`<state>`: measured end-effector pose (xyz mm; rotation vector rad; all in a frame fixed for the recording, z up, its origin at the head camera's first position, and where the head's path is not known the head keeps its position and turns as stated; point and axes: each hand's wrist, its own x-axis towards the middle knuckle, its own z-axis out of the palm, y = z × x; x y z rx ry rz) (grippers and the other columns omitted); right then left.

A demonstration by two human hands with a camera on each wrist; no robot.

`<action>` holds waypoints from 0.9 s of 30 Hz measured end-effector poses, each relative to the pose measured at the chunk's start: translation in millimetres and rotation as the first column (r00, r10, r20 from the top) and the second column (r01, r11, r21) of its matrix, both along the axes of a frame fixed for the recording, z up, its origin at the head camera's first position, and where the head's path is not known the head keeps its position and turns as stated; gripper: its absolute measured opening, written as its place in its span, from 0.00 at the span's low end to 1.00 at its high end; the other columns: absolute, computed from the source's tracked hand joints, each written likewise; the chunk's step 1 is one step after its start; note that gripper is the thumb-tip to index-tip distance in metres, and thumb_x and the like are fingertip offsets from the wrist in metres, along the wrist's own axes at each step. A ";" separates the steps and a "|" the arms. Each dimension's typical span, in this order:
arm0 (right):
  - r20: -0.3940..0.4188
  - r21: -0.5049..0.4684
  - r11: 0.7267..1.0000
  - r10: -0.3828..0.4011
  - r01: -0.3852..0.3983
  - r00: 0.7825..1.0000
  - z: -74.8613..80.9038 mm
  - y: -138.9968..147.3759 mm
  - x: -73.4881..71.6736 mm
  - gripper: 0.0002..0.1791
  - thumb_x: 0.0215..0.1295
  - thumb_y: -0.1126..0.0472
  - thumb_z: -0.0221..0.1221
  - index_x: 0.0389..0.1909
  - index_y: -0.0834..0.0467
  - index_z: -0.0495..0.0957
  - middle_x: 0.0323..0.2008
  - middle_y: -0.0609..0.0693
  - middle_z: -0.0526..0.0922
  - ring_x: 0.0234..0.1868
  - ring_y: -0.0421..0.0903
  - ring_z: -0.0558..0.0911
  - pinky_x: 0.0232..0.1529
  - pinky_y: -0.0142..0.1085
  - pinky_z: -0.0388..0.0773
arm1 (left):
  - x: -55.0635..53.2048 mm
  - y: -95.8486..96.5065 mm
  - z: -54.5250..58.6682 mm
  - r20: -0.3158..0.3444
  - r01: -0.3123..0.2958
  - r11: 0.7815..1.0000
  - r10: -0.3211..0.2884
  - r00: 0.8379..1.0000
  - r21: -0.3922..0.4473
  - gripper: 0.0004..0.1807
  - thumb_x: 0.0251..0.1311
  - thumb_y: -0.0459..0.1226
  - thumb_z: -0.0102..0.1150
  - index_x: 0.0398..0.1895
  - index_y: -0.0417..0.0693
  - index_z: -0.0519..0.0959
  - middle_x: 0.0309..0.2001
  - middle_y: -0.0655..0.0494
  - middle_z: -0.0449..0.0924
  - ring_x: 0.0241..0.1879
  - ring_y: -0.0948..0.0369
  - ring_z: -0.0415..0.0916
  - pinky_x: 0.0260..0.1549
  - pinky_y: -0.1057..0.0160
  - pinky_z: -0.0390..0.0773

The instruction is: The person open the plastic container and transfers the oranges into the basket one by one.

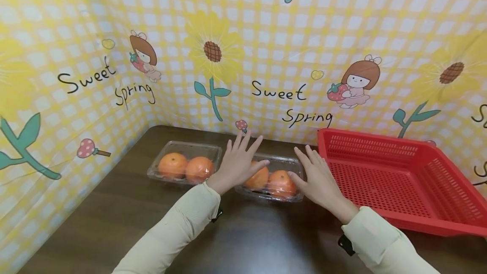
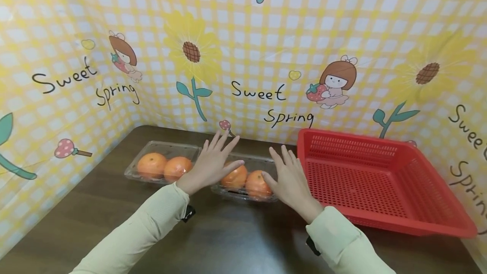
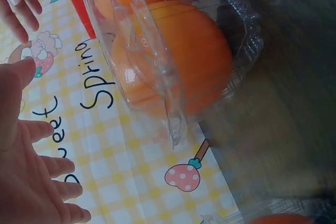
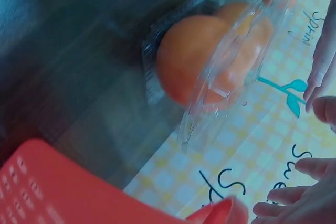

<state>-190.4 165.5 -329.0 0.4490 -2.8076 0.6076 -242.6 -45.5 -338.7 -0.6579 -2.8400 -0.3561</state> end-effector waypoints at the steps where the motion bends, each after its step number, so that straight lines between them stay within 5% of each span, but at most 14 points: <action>1: 0.000 -0.014 1.000 0.007 -0.007 1.000 -0.9 -1.3 1.2 0.36 0.57 0.52 0.57 0.64 0.61 0.57 0.63 0.67 0.52 0.62 0.65 0.52 0.57 0.58 0.50 | 1.1 -1.7 -0.4 0.000 0.007 1.000 -0.007 1.000 0.008 0.39 0.57 0.61 0.40 0.68 0.57 0.49 0.69 0.48 0.37 0.66 0.49 0.30 0.58 0.41 0.41; 15: 0.000 -0.201 0.974 0.101 -0.099 0.995 -15.4 -8.0 18.6 0.34 0.54 0.64 0.59 0.62 0.67 0.58 0.63 0.67 0.53 0.60 0.63 0.58 0.52 0.57 0.60 | 12.5 -20.1 -9.7 -0.061 0.100 0.989 -0.094 0.994 0.107 0.36 0.55 0.55 0.51 0.65 0.50 0.58 0.65 0.42 0.52 0.63 0.45 0.48 0.56 0.44 0.53; 27: 0.004 -0.227 0.968 0.110 -0.106 0.994 -39.1 -3.5 29.3 0.32 0.49 0.68 0.62 0.57 0.68 0.64 0.58 0.67 0.62 0.56 0.63 0.63 0.50 0.56 0.64 | 29.7 -27.7 -24.2 -0.080 0.161 0.965 -0.147 0.986 0.206 0.32 0.51 0.51 0.58 0.59 0.47 0.67 0.58 0.43 0.62 0.55 0.48 0.60 0.40 0.52 0.73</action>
